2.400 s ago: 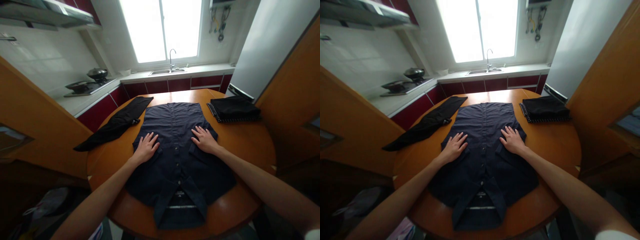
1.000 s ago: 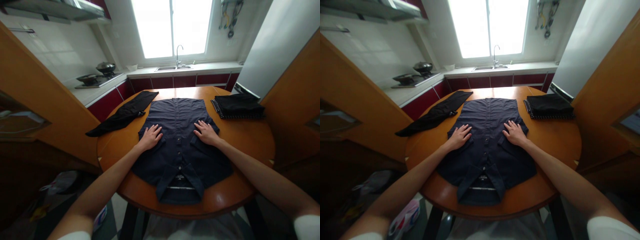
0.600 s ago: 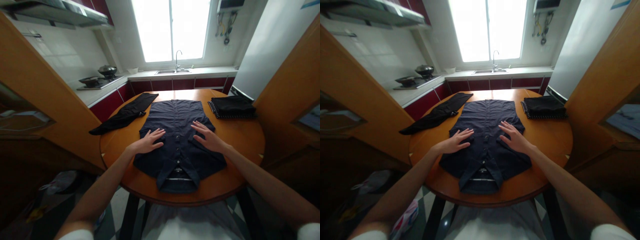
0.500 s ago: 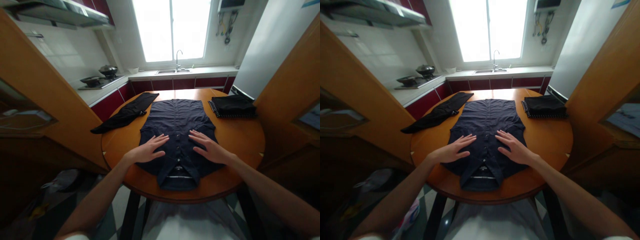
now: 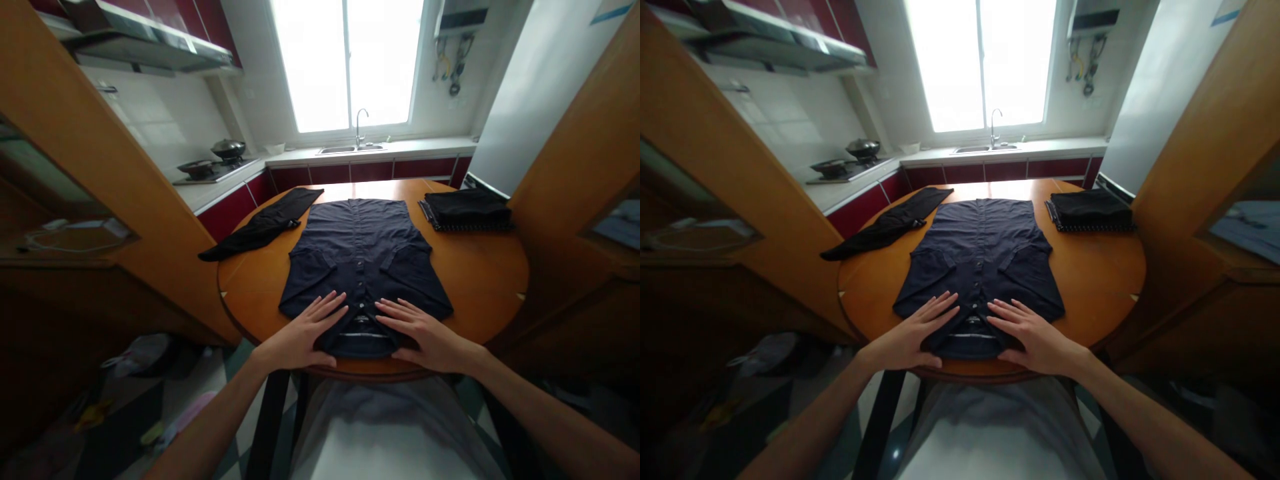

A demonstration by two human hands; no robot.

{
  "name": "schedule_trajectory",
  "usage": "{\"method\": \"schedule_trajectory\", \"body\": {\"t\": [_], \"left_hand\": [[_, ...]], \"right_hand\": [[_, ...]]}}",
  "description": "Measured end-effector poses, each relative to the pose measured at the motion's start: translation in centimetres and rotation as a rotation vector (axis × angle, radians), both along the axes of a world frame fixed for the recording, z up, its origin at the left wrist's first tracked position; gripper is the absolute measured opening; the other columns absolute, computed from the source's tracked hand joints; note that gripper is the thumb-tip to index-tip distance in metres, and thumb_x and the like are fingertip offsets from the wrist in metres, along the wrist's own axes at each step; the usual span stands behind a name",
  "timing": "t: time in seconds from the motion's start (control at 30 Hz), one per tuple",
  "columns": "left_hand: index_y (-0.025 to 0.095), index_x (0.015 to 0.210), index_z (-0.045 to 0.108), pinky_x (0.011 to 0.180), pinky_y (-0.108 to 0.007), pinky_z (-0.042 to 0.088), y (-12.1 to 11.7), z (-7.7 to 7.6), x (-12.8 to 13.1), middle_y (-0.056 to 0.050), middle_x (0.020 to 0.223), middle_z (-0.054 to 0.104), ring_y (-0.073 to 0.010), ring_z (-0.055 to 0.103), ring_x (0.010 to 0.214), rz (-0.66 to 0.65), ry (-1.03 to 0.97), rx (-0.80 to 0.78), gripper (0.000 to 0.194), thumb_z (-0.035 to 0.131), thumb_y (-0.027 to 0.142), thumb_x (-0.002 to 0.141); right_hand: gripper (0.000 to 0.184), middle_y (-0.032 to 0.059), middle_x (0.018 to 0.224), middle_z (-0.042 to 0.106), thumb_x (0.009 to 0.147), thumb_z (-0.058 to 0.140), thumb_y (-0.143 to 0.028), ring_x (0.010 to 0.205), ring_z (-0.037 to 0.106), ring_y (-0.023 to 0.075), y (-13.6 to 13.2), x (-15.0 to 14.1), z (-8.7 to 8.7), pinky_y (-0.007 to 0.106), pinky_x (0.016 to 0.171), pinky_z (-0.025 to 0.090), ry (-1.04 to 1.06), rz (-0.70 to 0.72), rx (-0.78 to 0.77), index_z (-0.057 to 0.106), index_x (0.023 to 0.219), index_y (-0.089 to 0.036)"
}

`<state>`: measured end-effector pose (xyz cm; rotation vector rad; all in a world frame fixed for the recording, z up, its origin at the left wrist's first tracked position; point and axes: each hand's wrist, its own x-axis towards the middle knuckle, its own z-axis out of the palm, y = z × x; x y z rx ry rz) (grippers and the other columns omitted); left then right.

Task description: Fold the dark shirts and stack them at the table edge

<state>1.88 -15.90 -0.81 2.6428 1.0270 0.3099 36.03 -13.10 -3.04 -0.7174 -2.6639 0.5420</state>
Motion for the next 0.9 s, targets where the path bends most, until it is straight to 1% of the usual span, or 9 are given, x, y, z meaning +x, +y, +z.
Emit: {"method": "schedule_trajectory", "body": {"t": [0.1,0.27,0.43,0.53,0.63,0.7,0.77,0.83,0.9], "left_hand": [[0.032,0.162,0.017,0.126,-0.053,0.018,-0.1,-0.2,0.2,-0.008,0.167,0.025,-0.0286,0.016,0.155,-0.01,-0.024,0.02,0.093,0.073,0.042,0.089],[0.03,0.16,0.029,0.126,-0.049,0.023,-0.3,-0.4,0.2,-0.008,0.162,0.036,-0.024,0.031,0.151,-0.015,-0.07,-0.013,0.068,0.06,0.035,0.099],[0.026,0.147,0.053,0.123,-0.044,0.032,-0.3,-0.3,0.0,-0.009,0.152,0.053,-0.0238,0.047,0.143,0.019,-0.207,-0.075,0.049,0.06,0.034,0.099],[0.022,0.125,0.071,0.112,-0.037,0.044,-0.1,0.0,0.1,-0.009,0.133,0.068,-0.0232,0.062,0.126,0.123,-0.318,-0.13,0.032,0.063,0.035,0.097],[0.019,0.108,0.075,0.091,-0.03,0.051,0.6,0.3,0.3,-0.005,0.108,0.076,-0.0207,0.07,0.101,0.276,-0.368,-0.176,0.024,0.062,0.035,0.097],[0.017,0.096,0.075,0.075,-0.026,0.049,1.2,0.4,0.6,-0.001,0.088,0.074,-0.0179,0.067,0.082,0.371,-0.358,-0.189,0.027,0.058,0.038,0.097],[0.016,0.082,0.071,0.066,-0.025,0.043,1.9,0.2,1.0,0.001,0.075,0.069,-0.0162,0.061,0.072,0.451,-0.35,-0.168,0.035,0.055,0.042,0.098],[0.015,0.08,0.069,0.065,-0.025,0.041,2.6,0.0,1.3,0.001,0.074,0.067,-0.0162,0.059,0.071,0.517,-0.362,-0.128,0.038,0.055,0.045,0.097],[0.016,0.089,0.072,0.066,-0.026,0.041,3.1,-0.4,1.6,0.0,0.076,0.068,-0.017,0.059,0.071,0.563,-0.377,-0.1,0.036,0.055,0.046,0.096]], "right_hand": [[0.062,0.008,0.16,0.04,0.094,0.066,-0.035,0.15,0.033,0.0252,-0.5,-0.2,-0.3,0.051,0.125,0.024,0.039,-0.03,0.031,0.047,0.152,-0.028],[0.049,0.0081,0.152,0.052,0.096,0.064,-0.034,0.143,0.045,0.0254,-0.9,-0.2,-0.7,0.051,0.121,0.032,0.071,-0.066,0.062,0.056,0.144,-0.027],[0.037,0.0077,0.142,0.063,0.097,0.063,-0.032,0.135,0.055,0.0251,-0.8,-0.4,-0.4,0.047,0.117,0.038,0.127,-0.096,0.046,0.066,0.134,-0.025],[0.028,0.0069,0.127,0.072,0.097,0.063,-0.03,0.125,0.062,0.0238,-0.5,-0.6,-0.1,0.041,0.109,0.046,0.206,-0.141,-0.024,0.072,0.123,-0.023],[0.021,0.0061,0.11,0.077,0.097,0.061,-0.029,0.106,0.07,0.0228,0.1,-1.1,0.0,0.036,0.094,0.054,0.283,-0.274,-0.117,0.075,0.11,-0.022],[0.019,0.0056,0.103,0.077,0.097,0.06,-0.03,0.096,0.072,0.023,0.7,-1.5,-0.1,0.035,0.085,0.055,0.316,-0.384,-0.161,0.075,0.105,-0.021],[0.02,0.0055,0.101,0.078,0.097,0.058,-0.03,0.092,0.072,0.0238,1.3,-2.0,-0.2,0.035,0.082,0.055,0.335,-0.458,-0.182,0.075,0.105,-0.021],[0.022,0.0065,0.104,0.078,0.098,0.056,-0.03,0.096,0.072,0.0249,1.8,-2.5,-0.4,0.035,0.085,0.055,0.333,-0.501,-0.177,0.073,0.108,-0.02],[0.026,0.0084,0.11,0.077,0.099,0.054,-0.029,0.101,0.072,0.0261,2.1,-3.0,-0.5,0.037,0.088,0.054,0.298,-0.561,-0.127,0.07,0.116,-0.019]]}}
